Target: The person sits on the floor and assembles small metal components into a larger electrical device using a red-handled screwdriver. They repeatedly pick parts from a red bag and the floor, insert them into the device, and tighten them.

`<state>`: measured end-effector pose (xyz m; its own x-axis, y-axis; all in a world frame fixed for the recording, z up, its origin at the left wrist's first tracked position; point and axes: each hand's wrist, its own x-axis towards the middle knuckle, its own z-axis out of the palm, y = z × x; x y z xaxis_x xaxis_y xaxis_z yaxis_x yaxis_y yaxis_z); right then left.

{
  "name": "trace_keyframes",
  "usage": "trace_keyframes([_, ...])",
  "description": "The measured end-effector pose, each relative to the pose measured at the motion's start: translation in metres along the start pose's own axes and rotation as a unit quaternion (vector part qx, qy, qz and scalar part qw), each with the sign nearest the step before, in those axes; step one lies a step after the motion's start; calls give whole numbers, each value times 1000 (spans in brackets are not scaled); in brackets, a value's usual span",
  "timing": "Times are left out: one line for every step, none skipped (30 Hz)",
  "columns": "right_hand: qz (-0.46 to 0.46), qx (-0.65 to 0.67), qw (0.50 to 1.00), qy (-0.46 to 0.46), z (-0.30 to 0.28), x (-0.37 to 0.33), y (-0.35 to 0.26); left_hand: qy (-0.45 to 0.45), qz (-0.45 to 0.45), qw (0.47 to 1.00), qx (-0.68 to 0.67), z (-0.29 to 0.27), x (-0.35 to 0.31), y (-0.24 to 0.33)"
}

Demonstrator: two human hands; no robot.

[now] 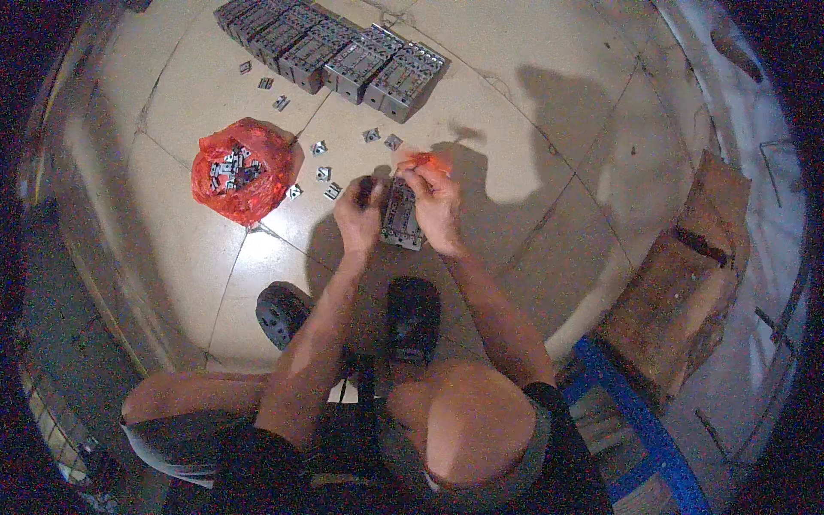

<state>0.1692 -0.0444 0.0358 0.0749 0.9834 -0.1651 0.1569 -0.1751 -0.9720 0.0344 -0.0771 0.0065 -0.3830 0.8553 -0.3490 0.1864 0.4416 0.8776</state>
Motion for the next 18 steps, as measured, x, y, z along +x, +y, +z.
trace_keyframes([-9,-6,1000,-11,0,0,2,-23,21,999,17,-1,9,4])
trace_keyframes([-25,10,999,-21,1,-1,4,-52,24,998,37,-2,18,8])
trace_keyframes([-23,27,999,-24,1,-2,4,-78,31,995,52,-2,25,12])
trace_keyframes([-21,44,998,-26,2,-3,4,-101,31,991,83,-1,31,16])
trace_keyframes([-5,41,999,-17,3,-4,4,-121,35,986,110,0,38,19])
trace_keyframes([11,38,999,-8,3,-5,4,-142,39,980,137,2,42,20])
trace_keyframes([28,41,999,-5,3,-5,4,-144,34,979,140,3,45,20])
trace_keyframes([30,29,999,13,3,-5,4,-147,28,978,143,4,48,18])
trace_keyframes([32,22,999,25,3,-4,4,-149,22,978,146,6,51,15])
trace_keyframes([25,20,999,36,3,-4,5,-143,32,979,145,8,54,11])
trace_keyframes([29,6,999,34,2,-3,6,-141,25,977,160,10,56,7])
trace_keyframes([23,-3,999,31,2,-2,8,-130,34,976,172,13,59,3])
trace_keyframes([20,-9,999,35,2,-2,9,-120,42,975,183,14,61,0])
trace_keyframes([10,7,999,31,3,-1,10,-125,34,974,185,15,62,-3])
trace_keyframes([3,26,999,34,3,-1,10,-130,27,974,186,16,64,-4])
trace_keyframes([32,41,998,30,4,-1,10,-135,19,973,187,16,65,-4])
trace_keyframes([-3,29,999,23,4,-2,9,-146,-1,971,187,16,66,-3])
trace_keyframes([-2,13,1000,8,4,-3,8,-156,-23,970,186,15,67,-1])
